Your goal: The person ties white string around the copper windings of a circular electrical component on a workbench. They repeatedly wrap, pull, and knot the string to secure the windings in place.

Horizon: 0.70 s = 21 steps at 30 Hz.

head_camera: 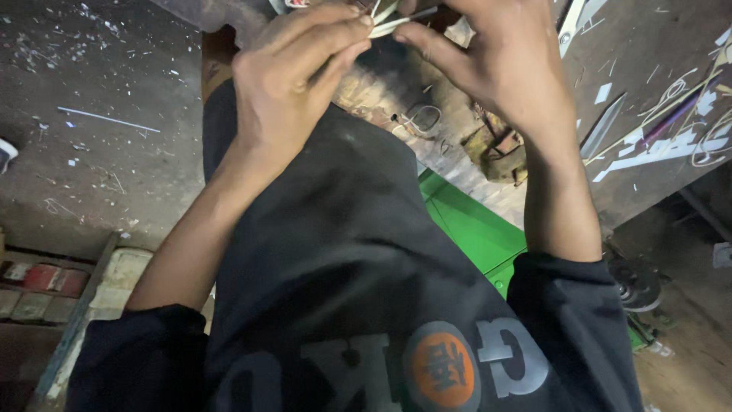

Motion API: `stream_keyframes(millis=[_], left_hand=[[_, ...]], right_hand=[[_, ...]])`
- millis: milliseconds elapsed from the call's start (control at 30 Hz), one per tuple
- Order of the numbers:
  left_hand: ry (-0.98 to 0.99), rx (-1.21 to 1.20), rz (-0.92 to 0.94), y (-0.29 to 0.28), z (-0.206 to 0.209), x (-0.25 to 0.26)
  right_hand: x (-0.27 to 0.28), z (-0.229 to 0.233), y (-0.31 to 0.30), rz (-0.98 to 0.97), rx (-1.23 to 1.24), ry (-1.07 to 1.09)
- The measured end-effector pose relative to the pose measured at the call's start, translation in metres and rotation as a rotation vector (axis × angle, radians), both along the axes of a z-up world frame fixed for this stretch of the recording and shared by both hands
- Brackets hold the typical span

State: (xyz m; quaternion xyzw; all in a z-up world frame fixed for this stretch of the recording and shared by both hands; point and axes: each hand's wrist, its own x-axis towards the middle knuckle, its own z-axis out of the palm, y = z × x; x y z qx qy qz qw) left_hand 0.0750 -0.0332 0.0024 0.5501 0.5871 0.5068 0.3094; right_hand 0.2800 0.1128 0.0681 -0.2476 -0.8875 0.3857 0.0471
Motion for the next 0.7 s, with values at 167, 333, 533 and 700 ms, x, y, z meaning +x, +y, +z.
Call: stream_keyframes(millis=[167, 333, 533, 700], left_hand=[[0.246, 0.086, -0.007, -0.003, -0.004, 0.001], [0.424, 0.145, -0.007, -0.002, -0.008, 0.000], [0.332, 0.141, 0.020, -0.003, -0.010, 0.003], [0.242, 0.107, 0.007, -0.001, -0.009, 0.002]], right_hand=[[-0.006, 0.010, -0.003, 0.071, 0.141, 0.017], [-0.014, 0.010, 0.008, 0.124, 0.218, -0.025], [-0.018, 0.007, -0.014, -0.041, 0.646, 0.007], [-0.021, -0.015, -0.067, -0.414, 0.224, -0.108]])
